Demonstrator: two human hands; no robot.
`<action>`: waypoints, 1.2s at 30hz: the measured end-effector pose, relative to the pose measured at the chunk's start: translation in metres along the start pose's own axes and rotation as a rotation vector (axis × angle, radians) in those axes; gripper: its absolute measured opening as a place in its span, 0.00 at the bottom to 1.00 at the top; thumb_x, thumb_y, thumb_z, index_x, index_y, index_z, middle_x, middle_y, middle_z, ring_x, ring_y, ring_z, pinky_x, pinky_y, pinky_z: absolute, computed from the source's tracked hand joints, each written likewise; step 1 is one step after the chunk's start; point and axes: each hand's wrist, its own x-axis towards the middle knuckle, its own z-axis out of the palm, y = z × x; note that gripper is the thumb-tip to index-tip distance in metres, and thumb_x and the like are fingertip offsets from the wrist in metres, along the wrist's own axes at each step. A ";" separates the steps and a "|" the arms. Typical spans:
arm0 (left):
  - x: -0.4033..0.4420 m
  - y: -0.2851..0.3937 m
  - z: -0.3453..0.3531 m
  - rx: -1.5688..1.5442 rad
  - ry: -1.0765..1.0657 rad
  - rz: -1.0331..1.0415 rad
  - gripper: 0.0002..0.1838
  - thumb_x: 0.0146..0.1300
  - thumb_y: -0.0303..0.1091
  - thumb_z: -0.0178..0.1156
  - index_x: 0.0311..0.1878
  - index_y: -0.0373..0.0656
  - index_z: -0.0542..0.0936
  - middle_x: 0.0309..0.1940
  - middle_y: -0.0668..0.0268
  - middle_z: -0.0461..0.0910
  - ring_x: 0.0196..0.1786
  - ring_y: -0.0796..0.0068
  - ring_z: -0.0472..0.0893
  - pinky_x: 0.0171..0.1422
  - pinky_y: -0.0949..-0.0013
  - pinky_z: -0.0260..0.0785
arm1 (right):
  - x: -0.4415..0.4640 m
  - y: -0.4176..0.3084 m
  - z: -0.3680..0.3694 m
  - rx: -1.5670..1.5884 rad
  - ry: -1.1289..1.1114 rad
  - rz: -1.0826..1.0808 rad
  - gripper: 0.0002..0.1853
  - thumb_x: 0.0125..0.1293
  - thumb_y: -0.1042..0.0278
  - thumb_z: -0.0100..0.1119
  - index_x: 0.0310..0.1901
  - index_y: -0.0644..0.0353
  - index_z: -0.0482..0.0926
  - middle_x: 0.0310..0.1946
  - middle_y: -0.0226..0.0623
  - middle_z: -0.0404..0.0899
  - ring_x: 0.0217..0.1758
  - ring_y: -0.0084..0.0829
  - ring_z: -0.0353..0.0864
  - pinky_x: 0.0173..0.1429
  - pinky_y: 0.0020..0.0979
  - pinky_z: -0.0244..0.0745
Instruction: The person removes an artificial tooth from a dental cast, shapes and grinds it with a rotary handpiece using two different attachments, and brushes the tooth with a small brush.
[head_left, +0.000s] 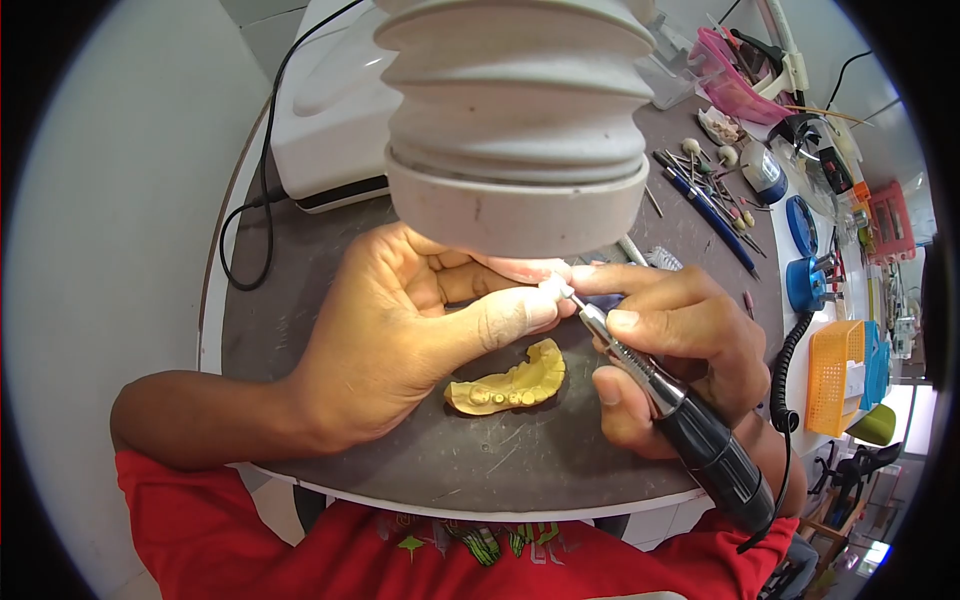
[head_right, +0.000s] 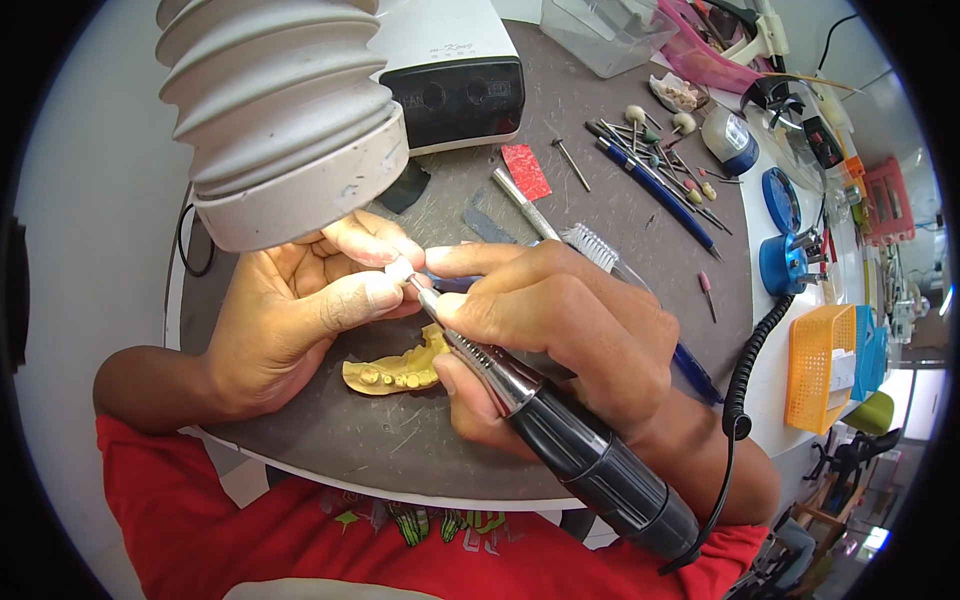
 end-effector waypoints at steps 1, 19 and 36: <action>0.000 0.000 0.000 0.004 0.006 -0.001 0.09 0.61 0.19 0.59 0.43 0.39 0.73 0.46 0.57 0.75 0.49 0.70 0.79 0.55 0.68 0.76 | -0.001 0.001 0.000 -0.001 0.000 0.000 0.16 0.58 0.71 0.64 0.43 0.67 0.71 0.32 0.44 0.75 0.44 0.48 0.83 0.46 0.37 0.80; 0.002 -0.004 -0.002 0.028 -0.012 0.055 0.09 0.60 0.18 0.60 0.42 0.39 0.74 0.44 0.58 0.75 0.48 0.70 0.79 0.55 0.68 0.75 | 0.000 0.002 0.000 0.004 0.014 -0.033 0.16 0.56 0.74 0.64 0.44 0.68 0.70 0.32 0.46 0.74 0.45 0.50 0.82 0.46 0.38 0.81; 0.000 -0.004 -0.001 0.008 -0.012 0.065 0.11 0.57 0.16 0.61 0.41 0.39 0.74 0.43 0.59 0.75 0.47 0.71 0.79 0.56 0.69 0.73 | 0.001 0.003 0.001 0.008 0.016 -0.043 0.18 0.52 0.76 0.65 0.44 0.68 0.71 0.31 0.48 0.77 0.43 0.49 0.83 0.54 0.46 0.77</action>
